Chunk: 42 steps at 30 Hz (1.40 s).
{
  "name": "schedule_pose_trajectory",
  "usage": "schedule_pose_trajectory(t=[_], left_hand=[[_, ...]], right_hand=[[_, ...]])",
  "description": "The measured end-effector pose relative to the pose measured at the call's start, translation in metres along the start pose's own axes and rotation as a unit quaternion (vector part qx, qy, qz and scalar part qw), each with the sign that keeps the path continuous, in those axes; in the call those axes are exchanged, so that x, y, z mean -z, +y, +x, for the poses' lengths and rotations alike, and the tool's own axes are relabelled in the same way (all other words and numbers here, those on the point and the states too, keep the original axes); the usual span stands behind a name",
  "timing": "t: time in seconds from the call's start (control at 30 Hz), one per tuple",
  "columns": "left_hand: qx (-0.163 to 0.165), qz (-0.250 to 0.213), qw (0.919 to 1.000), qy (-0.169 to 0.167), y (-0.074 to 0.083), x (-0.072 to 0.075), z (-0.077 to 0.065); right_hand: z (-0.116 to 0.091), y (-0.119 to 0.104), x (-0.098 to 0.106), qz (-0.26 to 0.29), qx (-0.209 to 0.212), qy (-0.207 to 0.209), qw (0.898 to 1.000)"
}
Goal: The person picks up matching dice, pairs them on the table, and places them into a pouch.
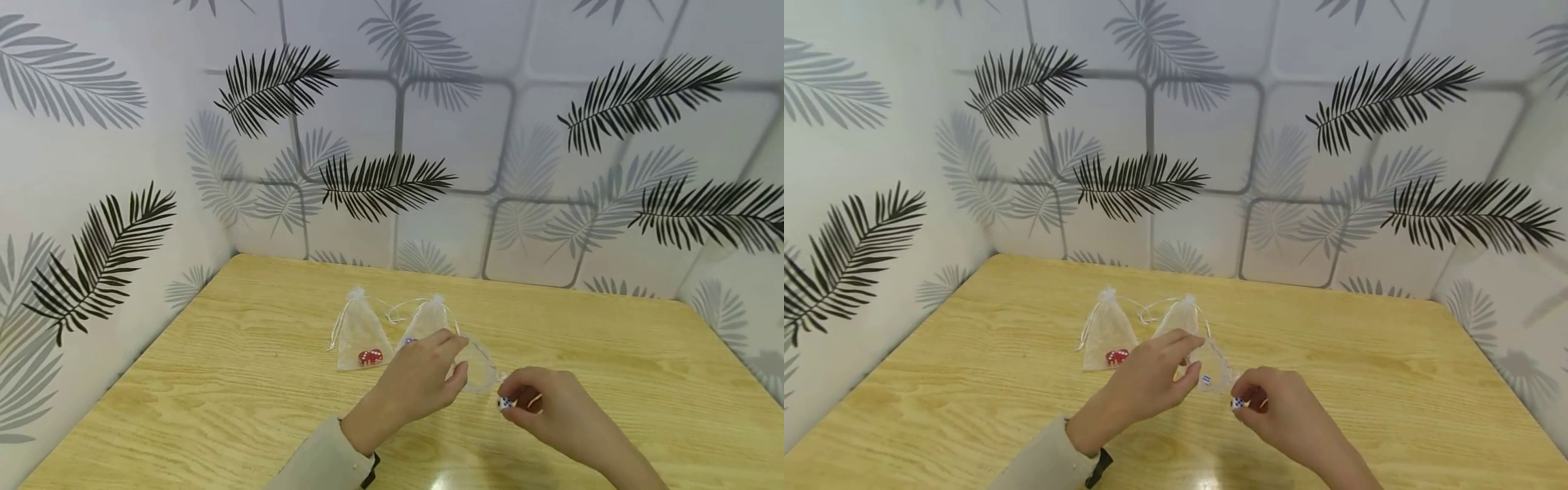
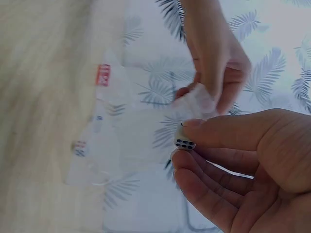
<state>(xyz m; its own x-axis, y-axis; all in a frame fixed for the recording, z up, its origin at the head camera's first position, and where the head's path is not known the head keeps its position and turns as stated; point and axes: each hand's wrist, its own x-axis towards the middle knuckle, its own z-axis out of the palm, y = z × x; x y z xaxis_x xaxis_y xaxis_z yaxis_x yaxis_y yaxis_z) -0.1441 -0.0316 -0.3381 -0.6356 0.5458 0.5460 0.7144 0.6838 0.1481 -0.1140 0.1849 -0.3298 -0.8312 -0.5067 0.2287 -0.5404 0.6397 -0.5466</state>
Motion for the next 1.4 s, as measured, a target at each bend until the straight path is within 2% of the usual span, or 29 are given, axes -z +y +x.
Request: schedule_pose_trajectory(t=[0.23, 0.47, 0.57, 0.67, 0.8, 1.03, 1.4], left_hand=[[-0.002, 0.008, 1.0000, -0.002, 0.002, -0.001, 0.002], [0.002, 0.000, 1.0000, -0.007, 0.003, -0.002, 0.002], [0.002, -0.004, 1.0000, -0.008, 0.003, -0.002, 0.002], [-0.003, -0.008, 0.9999, -0.011, 0.005, -0.002, 0.002], [-0.014, -0.007, 0.9998, -0.008, 0.007, -0.002, 0.002], [-0.011, 0.005, 0.9999, 0.010, 0.008, -0.002, 0.002], [-0.014, -0.007, 0.9997, 0.020, 0.010, -0.002, 0.002]], right_hand=[[0.002, -0.012, 0.014, -0.014, 0.040, 0.087, 0.995], [0.010, -0.027, 0.009, -0.003, 0.080, 0.146, 0.986], [0.015, -0.030, 0.006, -0.018, 0.096, 0.167, 0.981], [0.019, -0.032, 0.002, -0.043, 0.089, 0.185, 0.978], [0.022, -0.032, -0.002, -0.067, 0.051, 0.185, 0.979], [0.019, -0.027, 0.001, -0.068, 0.001, 0.151, 0.986], [0.019, -0.024, 0.000, -0.052, -0.018, 0.134, 0.989]])
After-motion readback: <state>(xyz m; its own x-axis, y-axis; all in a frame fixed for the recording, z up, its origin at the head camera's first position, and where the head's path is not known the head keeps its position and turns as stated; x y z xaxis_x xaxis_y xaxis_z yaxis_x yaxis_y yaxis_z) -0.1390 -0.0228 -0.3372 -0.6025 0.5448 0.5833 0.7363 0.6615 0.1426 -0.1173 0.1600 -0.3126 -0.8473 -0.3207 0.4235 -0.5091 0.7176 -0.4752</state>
